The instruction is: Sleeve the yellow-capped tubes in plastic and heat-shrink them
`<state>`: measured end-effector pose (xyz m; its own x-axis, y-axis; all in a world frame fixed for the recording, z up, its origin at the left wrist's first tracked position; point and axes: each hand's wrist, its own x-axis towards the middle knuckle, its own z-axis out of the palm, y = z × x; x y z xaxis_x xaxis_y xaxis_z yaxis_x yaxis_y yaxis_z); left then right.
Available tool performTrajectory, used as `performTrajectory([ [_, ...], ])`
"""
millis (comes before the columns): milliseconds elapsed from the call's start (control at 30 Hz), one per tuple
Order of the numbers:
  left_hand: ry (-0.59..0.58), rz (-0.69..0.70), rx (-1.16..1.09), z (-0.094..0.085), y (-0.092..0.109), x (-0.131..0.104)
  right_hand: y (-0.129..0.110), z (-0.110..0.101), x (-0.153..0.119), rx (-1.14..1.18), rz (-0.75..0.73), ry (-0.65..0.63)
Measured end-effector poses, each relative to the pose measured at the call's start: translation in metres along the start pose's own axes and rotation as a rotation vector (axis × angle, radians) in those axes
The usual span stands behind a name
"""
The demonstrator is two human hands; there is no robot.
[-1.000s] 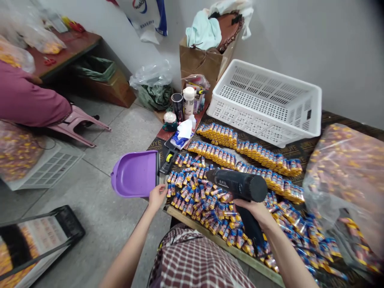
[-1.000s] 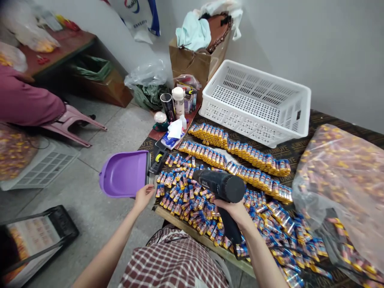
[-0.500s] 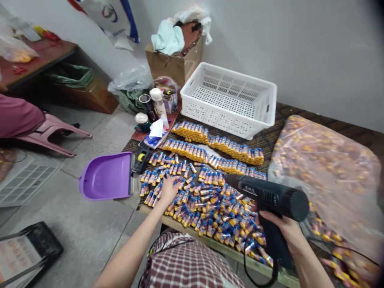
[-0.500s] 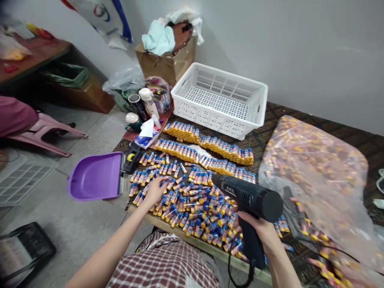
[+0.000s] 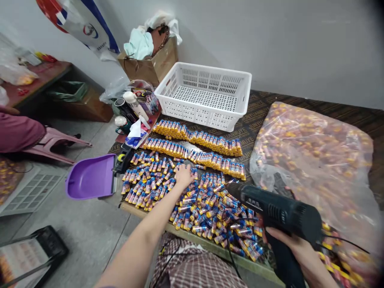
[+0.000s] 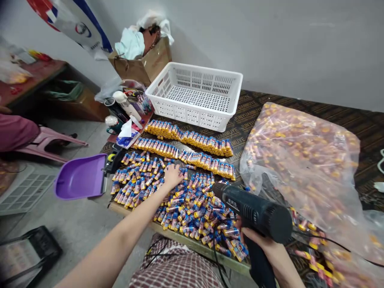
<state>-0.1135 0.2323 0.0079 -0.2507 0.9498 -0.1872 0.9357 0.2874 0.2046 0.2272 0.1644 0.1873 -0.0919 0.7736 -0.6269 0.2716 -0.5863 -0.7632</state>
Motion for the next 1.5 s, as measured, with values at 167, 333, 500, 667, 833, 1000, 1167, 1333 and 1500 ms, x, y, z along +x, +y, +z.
performTrajectory([
  [167,0.057,-0.068,0.048,-0.024,-0.078,-0.018,-0.007,0.031,0.037,0.044,-0.023,-0.183],
  [333,0.149,-0.126,0.029,-0.039,-0.126,-0.03,-0.025,0.084,0.072,0.066,-0.052,-0.26],
  [500,0.266,-0.211,-0.104,-0.045,-0.162,-0.051,-0.044,0.134,0.089,0.078,-0.05,-0.327],
  [667,0.372,-0.37,-0.278,-0.031,-0.198,-0.112,-0.06,0.172,0.094,0.101,-0.052,-0.365],
  [833,0.43,-0.501,-0.342,-0.003,-0.218,-0.176,-0.071,0.216,0.089,0.096,-0.019,-0.434],
  [1000,0.366,-0.526,-0.371,0.018,-0.225,-0.193,-0.072,0.244,0.067,0.086,-0.053,-0.446],
  [1167,0.35,-0.425,-0.362,0.016,-0.219,-0.175,-0.066,0.204,0.057,0.088,-0.059,-0.337],
  [1333,0.361,-0.363,-0.353,0.005,-0.21,-0.164,-0.05,0.114,0.044,0.117,-0.027,-0.121],
  [1500,0.375,-0.301,-0.329,0.003,-0.195,-0.165,-0.033,0.021,0.013,0.159,-0.017,0.039],
])
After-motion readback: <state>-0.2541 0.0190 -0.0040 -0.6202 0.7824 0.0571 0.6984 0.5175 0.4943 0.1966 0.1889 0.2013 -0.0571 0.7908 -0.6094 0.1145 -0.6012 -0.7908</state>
